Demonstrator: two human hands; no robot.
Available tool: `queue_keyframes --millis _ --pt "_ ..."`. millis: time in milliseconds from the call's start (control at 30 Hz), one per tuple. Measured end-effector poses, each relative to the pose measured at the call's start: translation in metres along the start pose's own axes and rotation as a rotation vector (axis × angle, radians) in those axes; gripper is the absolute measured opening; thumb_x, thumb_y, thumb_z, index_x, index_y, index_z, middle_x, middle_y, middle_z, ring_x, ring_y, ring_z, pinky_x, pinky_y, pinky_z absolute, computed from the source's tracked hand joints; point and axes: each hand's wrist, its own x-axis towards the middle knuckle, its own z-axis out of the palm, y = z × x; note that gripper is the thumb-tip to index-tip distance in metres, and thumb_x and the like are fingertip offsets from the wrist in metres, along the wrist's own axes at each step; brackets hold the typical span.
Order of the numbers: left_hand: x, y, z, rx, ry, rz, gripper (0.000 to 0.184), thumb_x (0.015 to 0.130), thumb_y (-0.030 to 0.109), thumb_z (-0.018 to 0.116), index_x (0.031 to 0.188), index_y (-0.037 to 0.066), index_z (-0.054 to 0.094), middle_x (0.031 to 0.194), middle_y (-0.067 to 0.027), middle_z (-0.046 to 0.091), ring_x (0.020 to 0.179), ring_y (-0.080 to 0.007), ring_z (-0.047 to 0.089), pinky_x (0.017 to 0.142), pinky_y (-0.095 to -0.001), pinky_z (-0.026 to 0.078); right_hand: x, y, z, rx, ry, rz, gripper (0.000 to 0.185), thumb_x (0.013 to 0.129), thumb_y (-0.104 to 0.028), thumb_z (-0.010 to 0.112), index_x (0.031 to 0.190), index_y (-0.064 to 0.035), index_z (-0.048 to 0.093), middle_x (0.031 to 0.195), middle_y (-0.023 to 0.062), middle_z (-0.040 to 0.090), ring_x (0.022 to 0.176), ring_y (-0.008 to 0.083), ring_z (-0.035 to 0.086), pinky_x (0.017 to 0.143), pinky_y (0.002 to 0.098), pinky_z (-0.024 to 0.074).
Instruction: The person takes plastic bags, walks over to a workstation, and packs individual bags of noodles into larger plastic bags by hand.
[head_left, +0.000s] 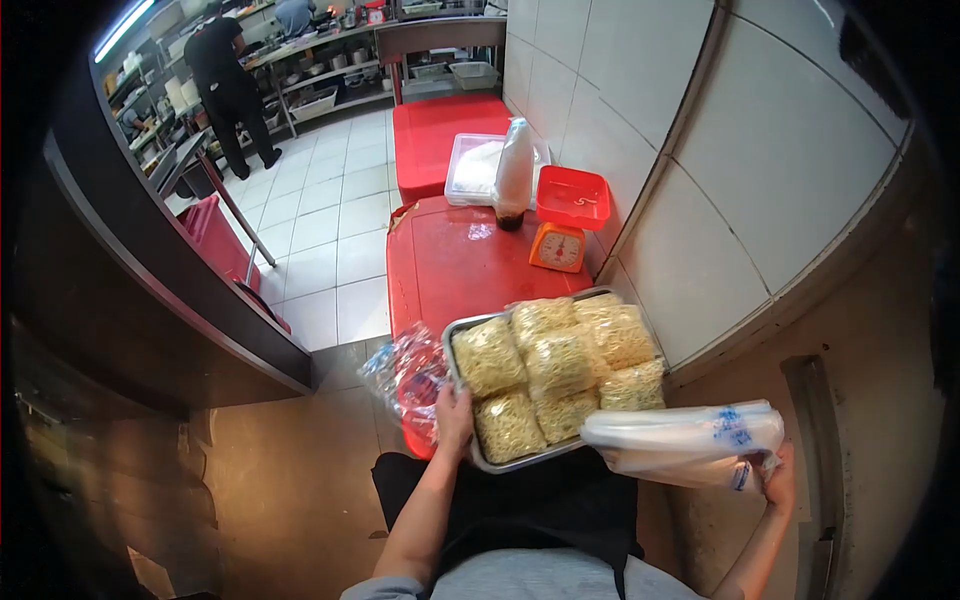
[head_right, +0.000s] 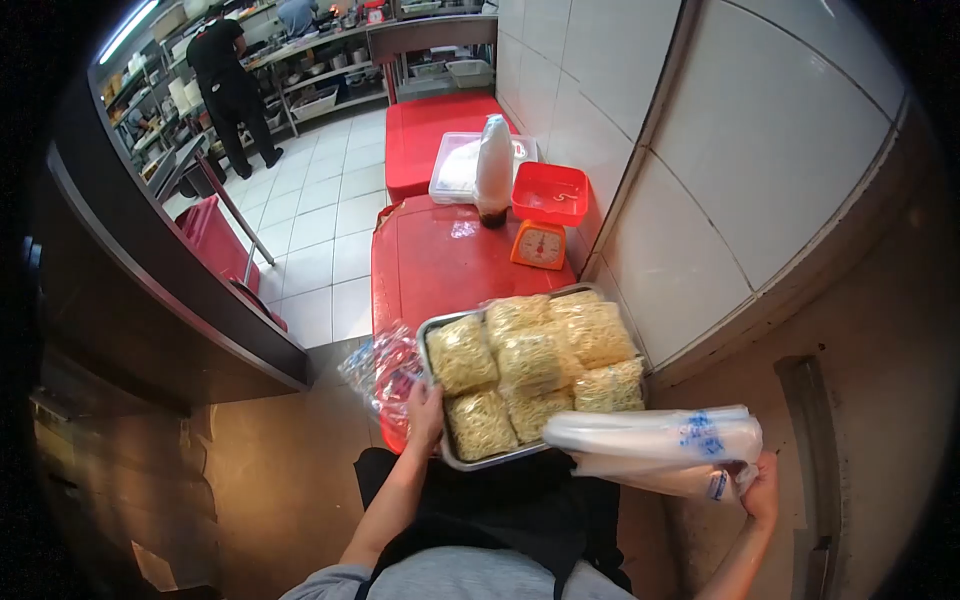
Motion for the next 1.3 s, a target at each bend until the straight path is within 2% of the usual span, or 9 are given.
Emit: queue_keyframes --millis 67,333,433,833,933,1067,1133,1233,1300 --pt "-0.007 0.0 -0.023 -0.259 0.09 -0.079 0.012 0.088 0.013 0.057 0.09 0.001 0.056 0.076 -0.0039 0.058 0.07 -0.0105 0.052 0.064 -0.0285 0.042 -0.006 0.001 -0.005 0.0 0.006 0.026 0.003 0.081 -0.005 0.068 0.083 -0.0017 0.069 0.082 0.0023 0.068 0.073 0.0094 0.06 0.064 0.0259 0.0483" --pt "0.038 -0.009 -0.151 0.009 0.259 -0.037 0.015 0.09 0.013 0.054 0.077 0.006 0.049 0.071 0.0005 0.049 0.067 -0.0088 0.043 0.06 -0.0263 0.038 0.027 -0.001 0.018 -0.108 -0.12 -0.001 0.003 0.08 -0.004 0.068 0.079 -0.002 0.069 0.079 0.0003 0.068 0.072 0.0092 0.06 0.063 0.0256 0.0479" --pt "0.065 -0.007 -0.152 0.153 0.35 0.045 0.018 0.089 0.013 0.053 0.075 0.003 0.047 0.07 -0.0007 0.047 0.067 -0.0106 0.043 0.06 -0.0286 0.038 0.04 0.009 0.042 -0.096 0.053 0.05 0.003 0.08 -0.005 0.07 0.081 -0.0032 0.068 0.08 0.0004 0.067 0.073 0.0096 0.06 0.064 0.0263 0.0486" --pt "0.126 -0.013 -0.109 0.267 0.17 0.08 0.04 0.097 0.037 0.044 0.104 0.0 0.059 0.091 -0.0158 0.065 0.087 -0.0262 0.061 0.081 -0.0377 0.045 0.044 0.118 0.144 0.842 0.223 0.451 0.03 0.085 -0.006 0.065 0.113 -0.0006 0.056 0.105 0.0108 0.064 0.089 0.0247 0.065 0.08 0.0402 0.0544" --pt "0.093 0.008 -0.131 0.411 0.1 0.036 0.041 0.098 0.038 0.041 0.102 0.001 0.059 0.085 -0.0107 0.064 0.079 -0.0209 0.06 0.071 -0.0342 0.047 0.06 0.151 0.18 1.0 0.151 0.565 0.034 0.088 -0.006 0.06 0.121 0.001 0.052 0.111 0.0136 0.062 0.095 0.0292 0.064 0.084 0.044 0.0533" --pt "0.004 0.134 -0.127 0.147 -0.145 -0.147 0.037 0.099 0.037 0.039 0.102 0.006 0.059 0.07 -0.0022 0.051 0.054 -0.0057 0.043 0.048 -0.0226 0.037 0.084 0.18 0.218 0.863 0.018 0.604 0.036 0.09 -0.005 0.056 0.123 0.0061 0.049 0.115 0.0181 0.059 0.101 0.0309 0.061 0.088 0.0465 0.0511" --pt "-0.031 0.181 -0.121 -0.191 -0.334 -0.258 0.036 0.099 0.037 0.039 0.106 0.007 0.056 0.069 -0.0014 0.048 0.051 -0.0056 0.04 0.045 -0.0223 0.036 0.093 0.195 0.226 0.656 -0.024 0.516 0.04 0.085 -0.006 0.065 0.12 0.0078 0.051 0.114 0.0165 0.059 0.094 0.0281 0.063 0.082 0.0399 0.0526" --pt "-0.055 0.205 -0.117 -0.747 -0.533 -0.358 0.036 0.099 0.041 0.038 0.105 0.008 0.052 0.072 -0.0044 0.05 0.049 -0.008 0.042 0.043 -0.0234 0.04 0.095 0.152 0.217 0.594 -0.085 0.548 0.067 0.077 -0.015 0.076 0.129 0.0095 0.041 0.123 0.0188 0.053 0.108 0.0315 0.057 0.092 0.0406 0.0469" --pt "-0.061 0.198 -0.119 -1.157 -0.544 -0.466 0.038 0.099 0.042 0.034 0.102 0.008 0.051 0.079 -0.0099 0.052 0.048 -0.0109 0.044 0.04 -0.0253 0.043 0.083 0.139 0.217 -0.058 0.175 0.429 0.087 0.072 -0.023 0.08 0.135 0.0099 0.031 0.132 0.0209 0.044 0.12 0.0323 0.046 0.101 0.04 0.0377"
